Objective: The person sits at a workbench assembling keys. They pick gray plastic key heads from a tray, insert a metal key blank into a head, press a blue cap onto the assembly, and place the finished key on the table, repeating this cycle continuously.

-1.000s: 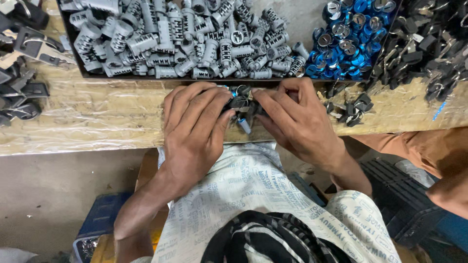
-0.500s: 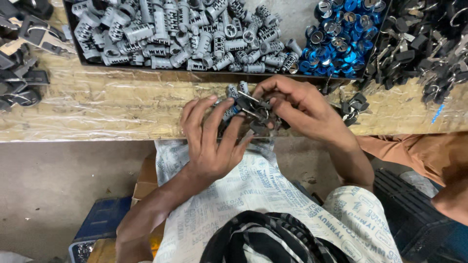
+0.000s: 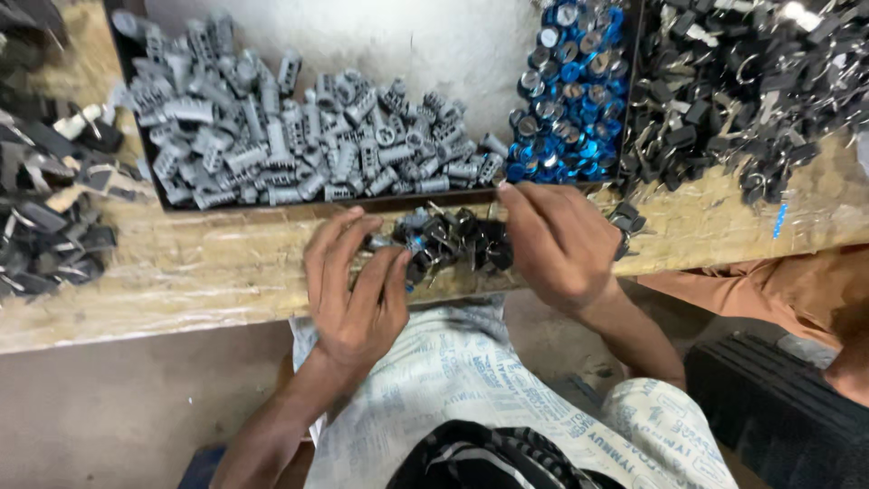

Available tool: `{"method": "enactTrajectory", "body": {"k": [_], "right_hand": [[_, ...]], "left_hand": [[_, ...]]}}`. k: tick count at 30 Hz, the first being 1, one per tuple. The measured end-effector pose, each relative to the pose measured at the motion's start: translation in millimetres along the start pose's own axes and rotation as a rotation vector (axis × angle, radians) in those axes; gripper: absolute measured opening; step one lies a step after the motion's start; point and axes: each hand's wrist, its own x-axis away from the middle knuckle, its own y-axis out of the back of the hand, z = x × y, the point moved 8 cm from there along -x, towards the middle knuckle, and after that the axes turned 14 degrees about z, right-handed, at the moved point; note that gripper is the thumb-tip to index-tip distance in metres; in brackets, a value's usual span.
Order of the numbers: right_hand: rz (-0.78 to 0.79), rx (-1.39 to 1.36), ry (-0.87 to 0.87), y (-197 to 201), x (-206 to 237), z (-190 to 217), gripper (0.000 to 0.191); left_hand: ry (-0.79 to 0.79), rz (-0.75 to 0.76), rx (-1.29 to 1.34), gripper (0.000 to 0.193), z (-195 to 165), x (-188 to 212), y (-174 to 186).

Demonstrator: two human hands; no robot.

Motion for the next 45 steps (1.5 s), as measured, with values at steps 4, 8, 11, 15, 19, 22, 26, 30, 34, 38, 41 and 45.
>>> {"method": "enactTrajectory", "body": {"k": [4,8,11,15,19,22,26,30,34,38,41,45], "right_hand": [[-0.095,-0.075,-0.172,25.3,-11.2,-55.7,0.014],[0.054,-0.161,-0.250,19.2,-53.0,-126.0,0.011],[0.173,-0.095,-0.232,-1.2,-74.0,-157.9,0.014],[0.204,0.025,-0.179,-18.9,-92.5,-175.7,0.010],[0.229,0.034,-0.166,-28.5,-115.6,-187.1,0.011],[0.220,0.042,-0.152,-40.1,-129.0,-191.2,0.009],[0.177,0.068,-0.119,-51.9,-134.3,-190.9,0.006],[0.264,0.038,-0.173,-48.0,-138.1,-181.1,0.012],[0.200,-0.014,0.109,-14.5,-123.2,-96.0,0.013],[0.056,-0.045,0.916,8.9,-56.3,32.1,0.012],[0.006,-0.053,1.072,4.3,-30.3,61.0,0.013],[-0.078,-0.052,1.076,0.8,-24.4,64.5,0.011]], "left_hand": [[0.078,-0.083,0.091,0.013,15.5,-3.9,16.2],[0.244,-0.202,0.223,0.010,35.6,10.1,21.8],[0.257,-0.301,0.418,0.014,41.8,25.4,18.8],[0.256,-0.332,0.506,0.015,43.7,33.6,17.4],[0.342,-0.331,0.556,0.013,43.2,33.2,14.9],[0.361,-0.298,0.506,0.011,41.6,30.0,15.3],[0.339,-0.271,0.489,0.010,42.0,28.1,16.7],[0.364,-0.287,0.515,0.012,45.8,31.4,18.7],[0.369,-0.226,0.610,0.010,51.9,29.6,15.0],[0.464,0.142,0.993,0.015,52.8,23.2,-16.4],[0.516,0.470,1.177,0.011,42.4,20.9,-34.7],[0.470,0.503,1.489,0.014,33.4,13.2,-33.0]]}}
